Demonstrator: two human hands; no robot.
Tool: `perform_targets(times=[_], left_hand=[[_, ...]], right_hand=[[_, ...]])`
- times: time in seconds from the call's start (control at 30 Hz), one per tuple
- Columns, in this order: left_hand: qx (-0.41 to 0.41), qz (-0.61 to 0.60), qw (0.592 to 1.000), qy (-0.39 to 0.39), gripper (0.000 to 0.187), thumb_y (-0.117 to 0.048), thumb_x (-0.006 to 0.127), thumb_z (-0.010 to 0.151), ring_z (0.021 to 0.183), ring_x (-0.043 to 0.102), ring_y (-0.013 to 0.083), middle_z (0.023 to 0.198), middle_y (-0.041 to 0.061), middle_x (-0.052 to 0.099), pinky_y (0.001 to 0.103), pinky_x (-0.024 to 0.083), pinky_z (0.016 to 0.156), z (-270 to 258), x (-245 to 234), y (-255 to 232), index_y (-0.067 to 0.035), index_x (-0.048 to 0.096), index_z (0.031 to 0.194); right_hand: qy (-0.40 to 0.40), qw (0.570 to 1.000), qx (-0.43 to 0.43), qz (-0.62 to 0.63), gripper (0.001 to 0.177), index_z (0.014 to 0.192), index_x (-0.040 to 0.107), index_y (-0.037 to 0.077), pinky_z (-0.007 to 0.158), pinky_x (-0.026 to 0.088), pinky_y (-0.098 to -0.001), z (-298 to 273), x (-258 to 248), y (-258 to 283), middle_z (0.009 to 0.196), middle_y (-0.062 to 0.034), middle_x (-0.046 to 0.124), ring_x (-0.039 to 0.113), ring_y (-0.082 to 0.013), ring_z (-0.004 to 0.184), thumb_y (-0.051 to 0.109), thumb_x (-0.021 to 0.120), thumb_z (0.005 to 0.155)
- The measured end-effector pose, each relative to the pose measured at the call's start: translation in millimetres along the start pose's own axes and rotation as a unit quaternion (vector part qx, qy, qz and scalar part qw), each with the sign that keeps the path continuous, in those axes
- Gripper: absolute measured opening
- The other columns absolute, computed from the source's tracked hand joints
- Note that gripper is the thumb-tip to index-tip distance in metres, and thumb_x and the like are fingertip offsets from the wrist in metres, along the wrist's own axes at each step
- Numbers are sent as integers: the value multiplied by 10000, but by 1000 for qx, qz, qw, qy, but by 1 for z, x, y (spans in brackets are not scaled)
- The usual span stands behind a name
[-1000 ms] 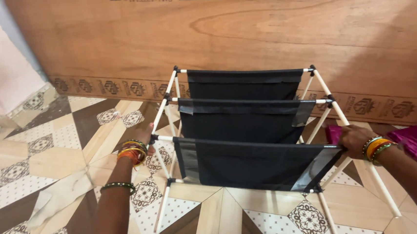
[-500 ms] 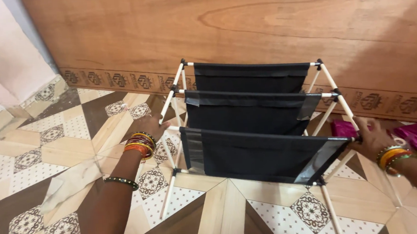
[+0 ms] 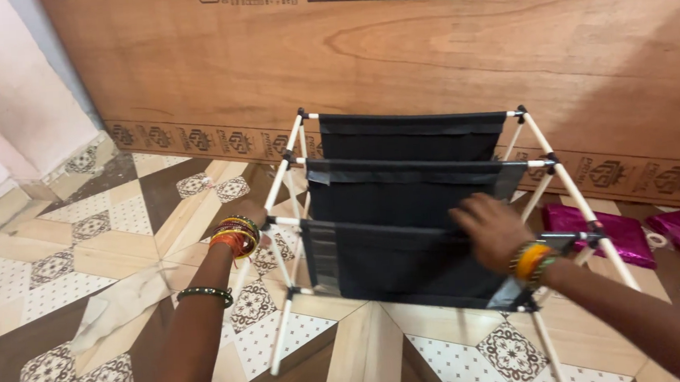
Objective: The person assembles a three-tier black fabric shoe rack with white poles and black connectors. They attach the fabric shelves to the frame, secure the joints, and adjust the structure to ensure stability.
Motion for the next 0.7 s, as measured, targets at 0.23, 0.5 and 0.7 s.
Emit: perform_targets(times=[0.23,0.5,0.7], left_hand=[[-120,-436,881,135,454,-395,582,1005,581,692,247,727,151,665,371,596,522,-31,34,-12,18,611,818],[-76,-456,887,-1,628,-614,504,982,642,670,235,750,133,683,373,536,620,8,71,-23,-18,672,881],[-40,-519,852,-52,697,-643,432,986,649,654,203,717,107,669,359,541,656,37,104,-21,1,683,895]], right_hand=[[-91,970,-157,162,591,1384,497,-59,1073,411,-476,87,-24,179,1333,-238,568,524,-364,1263,78,618,822],[-73,983,-65,157,297,1067,598,38,741,547,-418,135,12,253,940,-135,659,664,-289,858,319,605,971],[-16,992,-50,117,571,930,618,32,437,566,-415,167,48,251,706,-140,688,705,-276,564,591,518,991]])
Point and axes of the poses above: each hand's wrist, its own z-axis towards the middle knuckle, its own x-axis out of the palm, y = z × x, the point moved 10 cm from there along z, towards the middle knuckle
